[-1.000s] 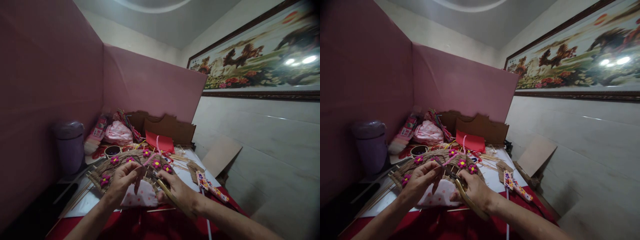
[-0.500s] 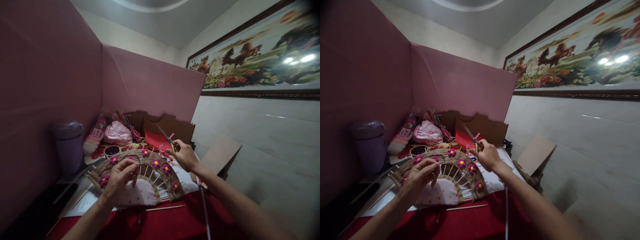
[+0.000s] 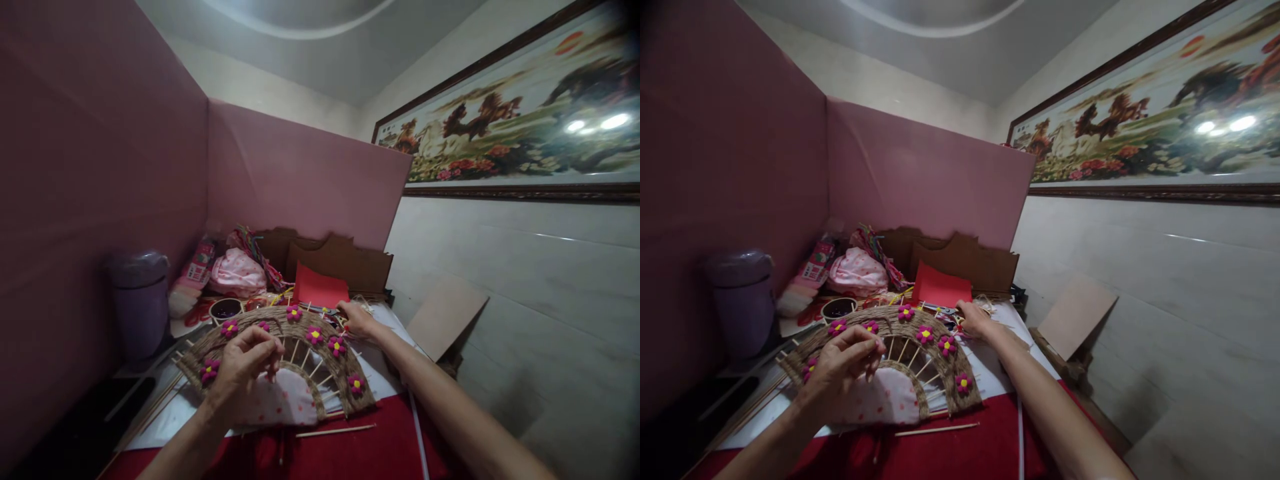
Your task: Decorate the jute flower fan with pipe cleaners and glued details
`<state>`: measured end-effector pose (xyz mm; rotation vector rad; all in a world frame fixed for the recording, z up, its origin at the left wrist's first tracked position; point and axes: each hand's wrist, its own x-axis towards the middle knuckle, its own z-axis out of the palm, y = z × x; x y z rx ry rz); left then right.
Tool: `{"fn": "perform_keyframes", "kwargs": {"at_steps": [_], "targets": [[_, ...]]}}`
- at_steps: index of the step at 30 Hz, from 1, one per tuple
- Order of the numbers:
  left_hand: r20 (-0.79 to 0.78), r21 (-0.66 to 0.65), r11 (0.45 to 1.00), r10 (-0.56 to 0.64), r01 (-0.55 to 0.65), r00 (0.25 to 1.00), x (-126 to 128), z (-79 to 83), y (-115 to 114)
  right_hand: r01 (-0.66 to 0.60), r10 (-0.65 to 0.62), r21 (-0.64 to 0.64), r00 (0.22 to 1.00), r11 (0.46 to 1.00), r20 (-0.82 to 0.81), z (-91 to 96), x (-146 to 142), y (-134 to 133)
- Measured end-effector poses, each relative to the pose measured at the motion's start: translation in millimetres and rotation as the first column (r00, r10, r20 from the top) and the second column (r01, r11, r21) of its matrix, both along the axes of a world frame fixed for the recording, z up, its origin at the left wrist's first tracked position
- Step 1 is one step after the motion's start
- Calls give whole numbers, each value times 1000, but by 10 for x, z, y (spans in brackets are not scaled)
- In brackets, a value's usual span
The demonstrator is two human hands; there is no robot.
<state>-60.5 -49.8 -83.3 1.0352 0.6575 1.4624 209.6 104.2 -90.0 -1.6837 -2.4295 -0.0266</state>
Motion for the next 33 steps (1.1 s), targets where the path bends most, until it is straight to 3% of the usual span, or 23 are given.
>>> {"fn": "perform_keyframes", "kwargs": {"at_steps": [5,10,15,21,25,29,33], "targets": [[-50,21,999,-26,27,998,33,-6,12,-58,58,-25,998,998,-9,-22,20,8],[-103,-11,999,-34,33,994,62,-30,-2,35,-32,127,999,991,-26,236,-2,-146],[-145,-65,996,-64,55,987,86,-38,-27,77,-31,323,989,943,-145,535,-183,-640],[-192,-67,998,-31,18,981,125,-12,-48,5,181,534,938,846,-294,652,-251,-1340],[-220,-64,998,-16,2,975,137,-20,-51,169,169,591,864,789,-473,756,-25,-1522],[-208,-58,998,16,-28,978,125,-109,-3,366,130,555,739,747,-661,854,259,-1591],[-221,-65,997,23,-38,975,123,-147,13,464,101,458,611,758,-785,843,451,-1646]]}}
